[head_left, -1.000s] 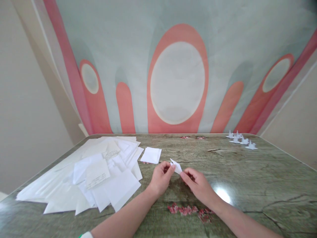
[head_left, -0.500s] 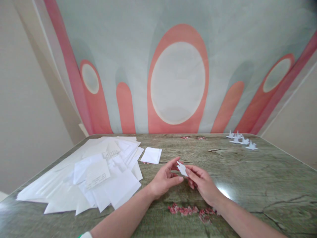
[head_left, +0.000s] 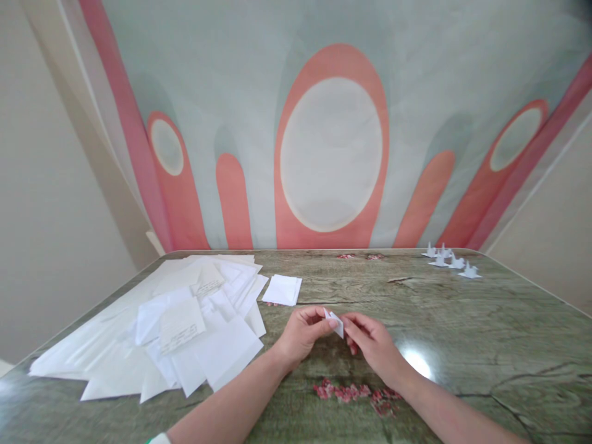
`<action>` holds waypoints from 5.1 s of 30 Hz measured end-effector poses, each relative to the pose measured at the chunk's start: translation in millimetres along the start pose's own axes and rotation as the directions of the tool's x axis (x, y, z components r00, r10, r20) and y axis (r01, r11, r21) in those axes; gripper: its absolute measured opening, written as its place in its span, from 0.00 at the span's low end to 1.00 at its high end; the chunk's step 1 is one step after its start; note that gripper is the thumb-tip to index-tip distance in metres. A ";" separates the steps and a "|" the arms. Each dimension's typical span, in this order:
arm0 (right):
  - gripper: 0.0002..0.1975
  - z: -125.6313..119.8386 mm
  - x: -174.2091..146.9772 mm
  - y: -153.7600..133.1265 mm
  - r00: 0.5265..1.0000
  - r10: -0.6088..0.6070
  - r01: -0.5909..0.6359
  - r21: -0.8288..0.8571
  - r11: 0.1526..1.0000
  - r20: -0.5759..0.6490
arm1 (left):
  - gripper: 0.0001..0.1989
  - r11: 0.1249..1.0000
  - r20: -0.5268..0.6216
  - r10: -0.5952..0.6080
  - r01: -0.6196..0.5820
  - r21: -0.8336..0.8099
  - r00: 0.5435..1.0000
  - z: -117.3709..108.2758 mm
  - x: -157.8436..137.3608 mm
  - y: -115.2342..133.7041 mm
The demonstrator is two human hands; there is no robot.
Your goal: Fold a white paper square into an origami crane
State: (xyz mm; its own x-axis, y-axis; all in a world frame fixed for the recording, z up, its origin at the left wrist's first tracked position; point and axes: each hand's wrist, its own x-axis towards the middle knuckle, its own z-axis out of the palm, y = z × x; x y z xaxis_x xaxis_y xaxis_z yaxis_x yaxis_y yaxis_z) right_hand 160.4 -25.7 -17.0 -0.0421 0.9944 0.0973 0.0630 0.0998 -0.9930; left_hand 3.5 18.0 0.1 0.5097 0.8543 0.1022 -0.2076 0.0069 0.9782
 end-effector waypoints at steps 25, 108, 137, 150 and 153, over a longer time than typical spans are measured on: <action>0.10 -2.8 -5.5 -7.6 0.908 -0.409 0.346 -0.392 0.852 -0.089 | 0.16 0.952 0.028 0.064 -0.070 0.299 0.998 -3.9 0.3 -5.4; 0.14 -6.4 5.0 1.7 0.990 -0.140 0.126 -0.291 0.948 -0.031 | 0.10 0.979 -0.125 0.102 -0.078 0.190 0.987 -2.6 2.6 -9.5; 0.15 -5.4 4.7 -0.6 0.995 -0.098 0.092 -0.246 0.965 -0.012 | 0.14 0.956 -0.096 0.069 -0.038 0.291 0.993 -2.0 2.2 -12.4; 0.15 -7.7 5.7 3.0 0.996 -0.082 0.084 -0.241 0.967 0.019 | 0.15 0.882 -0.047 0.056 -0.027 0.470 0.997 0.3 1.2 -13.7; 0.15 -7.1 5.9 3.6 0.996 -0.091 0.093 -0.248 0.964 0.017 | 0.15 0.889 -0.044 0.040 -0.015 0.458 0.998 0.5 1.7 -11.6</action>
State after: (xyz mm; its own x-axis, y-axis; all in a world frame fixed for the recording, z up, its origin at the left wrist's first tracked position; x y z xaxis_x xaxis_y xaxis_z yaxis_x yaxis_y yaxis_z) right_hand 167.5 -19.3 -19.5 -0.0645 0.9803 0.1866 0.3043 0.1973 -0.9319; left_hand 7.2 19.1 -11.0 0.4638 0.8759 0.1332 0.1900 -0.2452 0.9507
